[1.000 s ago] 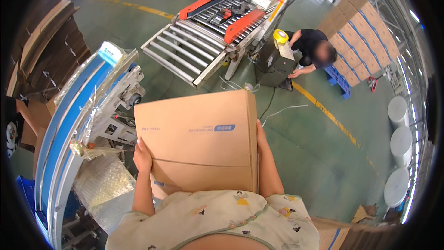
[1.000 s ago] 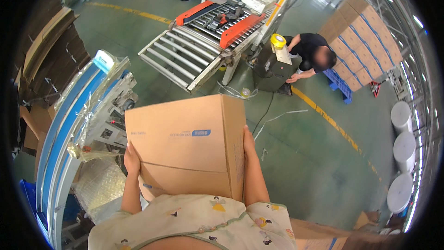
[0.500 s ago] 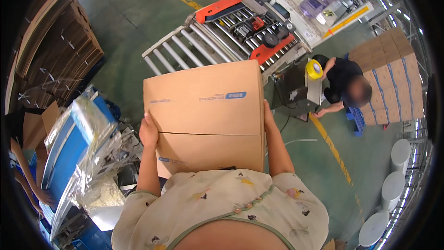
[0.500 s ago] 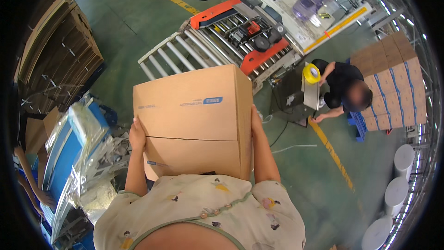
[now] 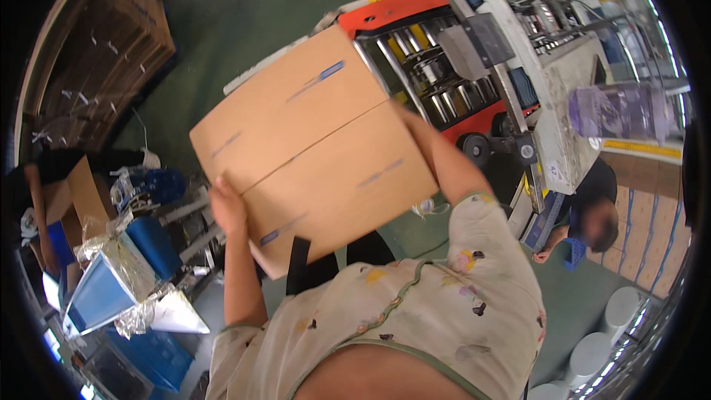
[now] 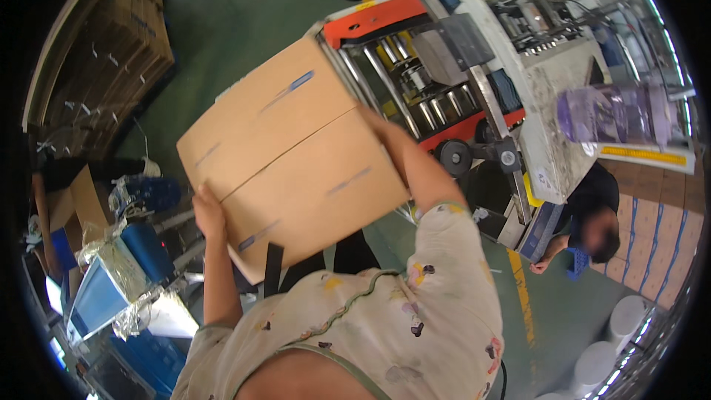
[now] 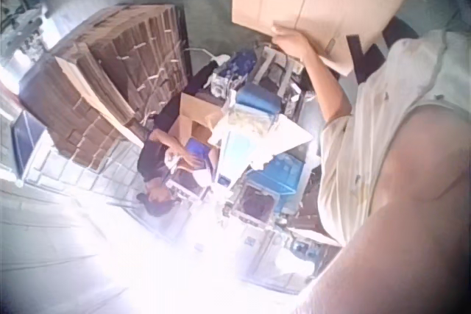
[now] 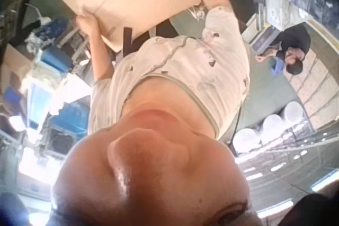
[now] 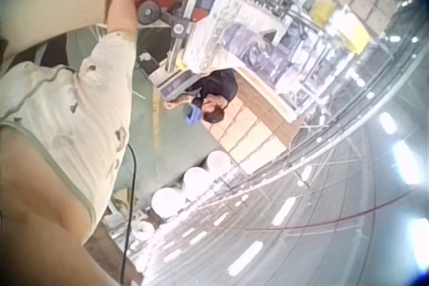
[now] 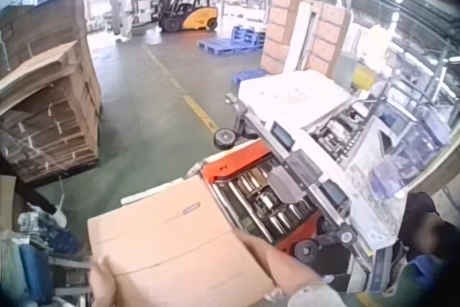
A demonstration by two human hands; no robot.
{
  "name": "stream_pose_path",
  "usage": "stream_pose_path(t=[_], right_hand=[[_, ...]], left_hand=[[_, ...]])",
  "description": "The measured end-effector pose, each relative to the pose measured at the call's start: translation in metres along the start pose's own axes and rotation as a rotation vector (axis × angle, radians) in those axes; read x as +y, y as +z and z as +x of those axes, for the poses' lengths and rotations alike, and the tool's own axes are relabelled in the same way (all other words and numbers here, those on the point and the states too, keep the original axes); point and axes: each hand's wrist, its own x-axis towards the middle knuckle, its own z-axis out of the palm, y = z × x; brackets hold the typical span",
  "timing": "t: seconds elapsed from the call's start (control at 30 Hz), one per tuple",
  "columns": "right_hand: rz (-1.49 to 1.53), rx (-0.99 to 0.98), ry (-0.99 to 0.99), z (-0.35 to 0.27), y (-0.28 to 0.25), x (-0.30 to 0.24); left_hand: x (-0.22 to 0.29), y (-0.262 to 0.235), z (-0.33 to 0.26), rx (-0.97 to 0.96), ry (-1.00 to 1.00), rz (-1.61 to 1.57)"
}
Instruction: The person packs small white boxes into a larger shipping carton from a conveyor belt, closes the flaps, moves the carton to a taping machine, and prepares new cartons by hand.
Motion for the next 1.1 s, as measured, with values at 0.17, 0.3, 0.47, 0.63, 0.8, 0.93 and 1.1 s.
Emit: stream_pose_path(t=[0.17,0.3,0.47,0.63,0.8,0.93,1.1], right_hand=[[-0.938,0.469,-0.649,-0.087,0.032,-0.061],[-1.582,0.459,-0.903,-0.108,0.099,-0.007],[-1.553,0.413,-0.93,-0.096,0.104,-0.013],[-1.599,0.494,-0.998,-0.072,0.076,-0.043],[-1.572,0.807,-0.89,-0.073,0.023,-0.046],[-1.398,0.886,-0.889,-0.038,0.055,-0.038],[-1.528,0.624,-1.131,-0.04,0.153,-0.02]], left_hand=[[0.015,0.002,-0.004,-0.104,0.114,-0.255],[-0.006,-0.003,-0.015,-0.329,0.225,-0.78],[0.014,0.001,-0.008,-0.341,0.108,-0.914],[0.055,0.025,0.004,-0.345,0.137,-1.027],[0.113,0.069,-0.006,-0.386,0.278,-1.03],[0.155,0.09,-0.013,-0.566,0.313,-1.051],[0.077,0.075,0.015,-1.301,0.108,-1.112]])
